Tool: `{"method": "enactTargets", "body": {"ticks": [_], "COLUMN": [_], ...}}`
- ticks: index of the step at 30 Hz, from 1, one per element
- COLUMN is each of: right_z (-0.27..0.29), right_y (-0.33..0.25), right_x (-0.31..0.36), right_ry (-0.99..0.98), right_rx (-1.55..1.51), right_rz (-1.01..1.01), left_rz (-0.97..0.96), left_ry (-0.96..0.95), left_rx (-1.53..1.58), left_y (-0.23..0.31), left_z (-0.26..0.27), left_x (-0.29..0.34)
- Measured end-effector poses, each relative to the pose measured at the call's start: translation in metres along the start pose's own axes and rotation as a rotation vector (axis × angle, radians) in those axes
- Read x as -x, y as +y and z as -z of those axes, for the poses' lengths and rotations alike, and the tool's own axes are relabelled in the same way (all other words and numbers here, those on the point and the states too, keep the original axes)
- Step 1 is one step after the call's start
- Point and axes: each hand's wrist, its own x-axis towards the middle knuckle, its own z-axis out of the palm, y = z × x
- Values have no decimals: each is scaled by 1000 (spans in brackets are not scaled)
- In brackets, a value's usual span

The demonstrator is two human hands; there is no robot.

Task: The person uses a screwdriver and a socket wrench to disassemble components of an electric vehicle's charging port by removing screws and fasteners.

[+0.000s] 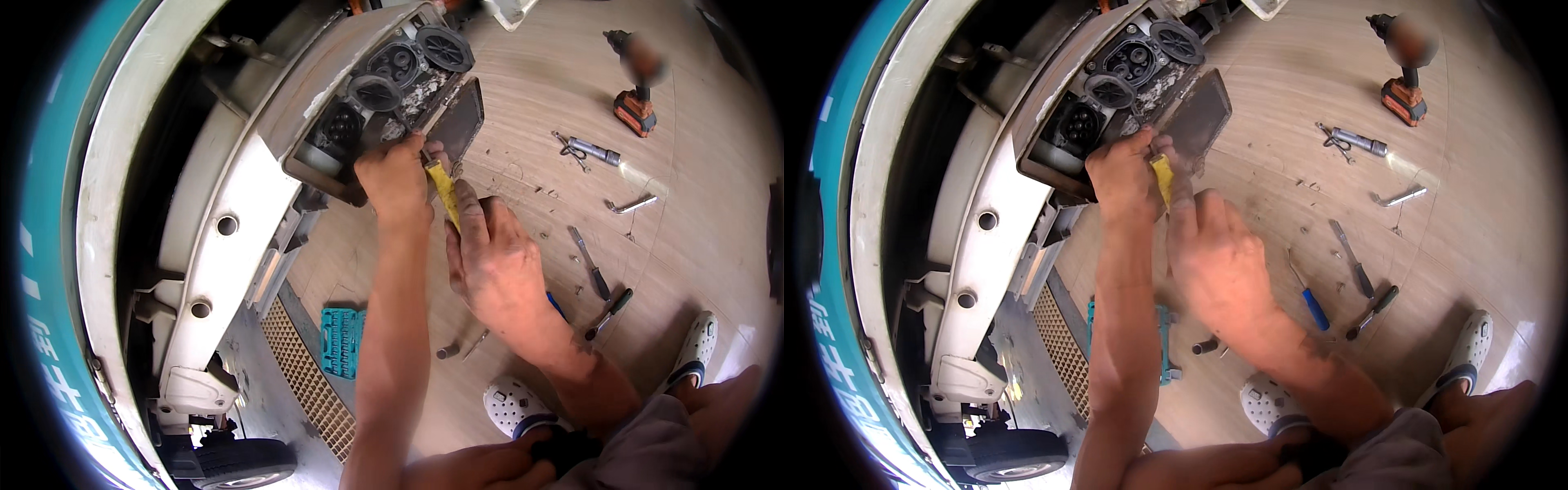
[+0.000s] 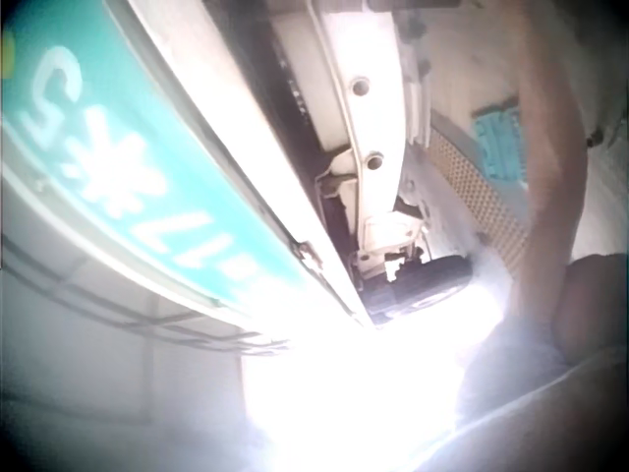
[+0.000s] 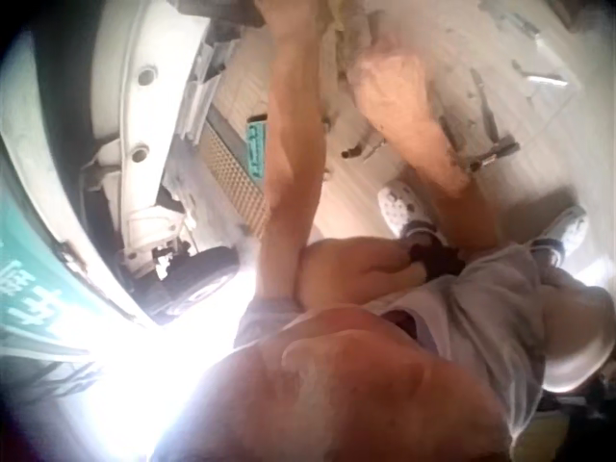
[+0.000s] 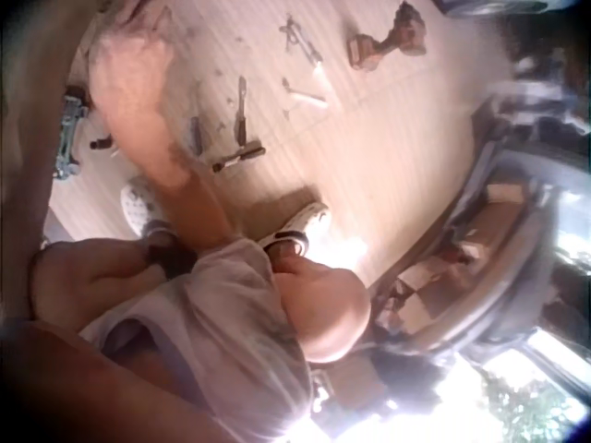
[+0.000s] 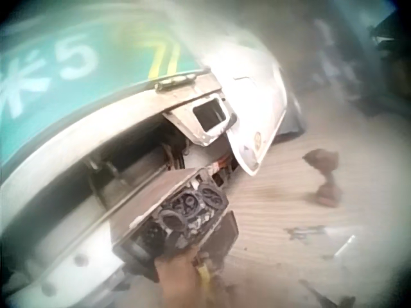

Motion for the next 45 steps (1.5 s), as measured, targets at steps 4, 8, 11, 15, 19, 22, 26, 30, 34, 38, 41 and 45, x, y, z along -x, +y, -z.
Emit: {"method": "enactTargets", "body": {"ticks": [4, 8, 11, 15, 19, 22, 26, 30, 34, 38, 41, 45], "right_z": [-12, 7, 30, 12, 14, 18, 1, 15, 9, 15, 11, 27], "right_y": [24, 31, 14, 11, 20, 9, 9, 12, 16, 12, 12, 19], "right_x": [-9, -27, -34, -29, -13, -15, -18, -20, -23, -24, -29, -39], "right_ry": [83, -69, -331, -359, 124, -98, -38, -254, -434, -242, -138, -223], "right_rx": [-124, -566, -1684, -1663, -267, -325, -738, -1991, -1905, -1170, -770, -1220], "right_rz": [-99, -482, -1086, -1158, -153, -225, -328, -1029, -1053, -654, -514, -962], "left_rz": [69, 198, 229, 159, 209, 260, 322, 413, 298, 330, 312, 283], "left_ry": [-120, -227, -173, -70, -208, -289, -358, -429, -267, -319, -269, -260], "left_rx": [-37, 56, 142, 145, 196, 191, 194, 320, 286, 360, 428, 466], "left_y": [6, 2, 2, -3, -16, -4, 3, -2, -8, -16, -20, -21], "left_z": [-7, -11, -5, 0, -7, 3, 9, 15, 13, 9, 3, -12], "left_x": [6, 11, 6, 5, 1, -1, 18, 4, 7, 12, 17, 24]}}
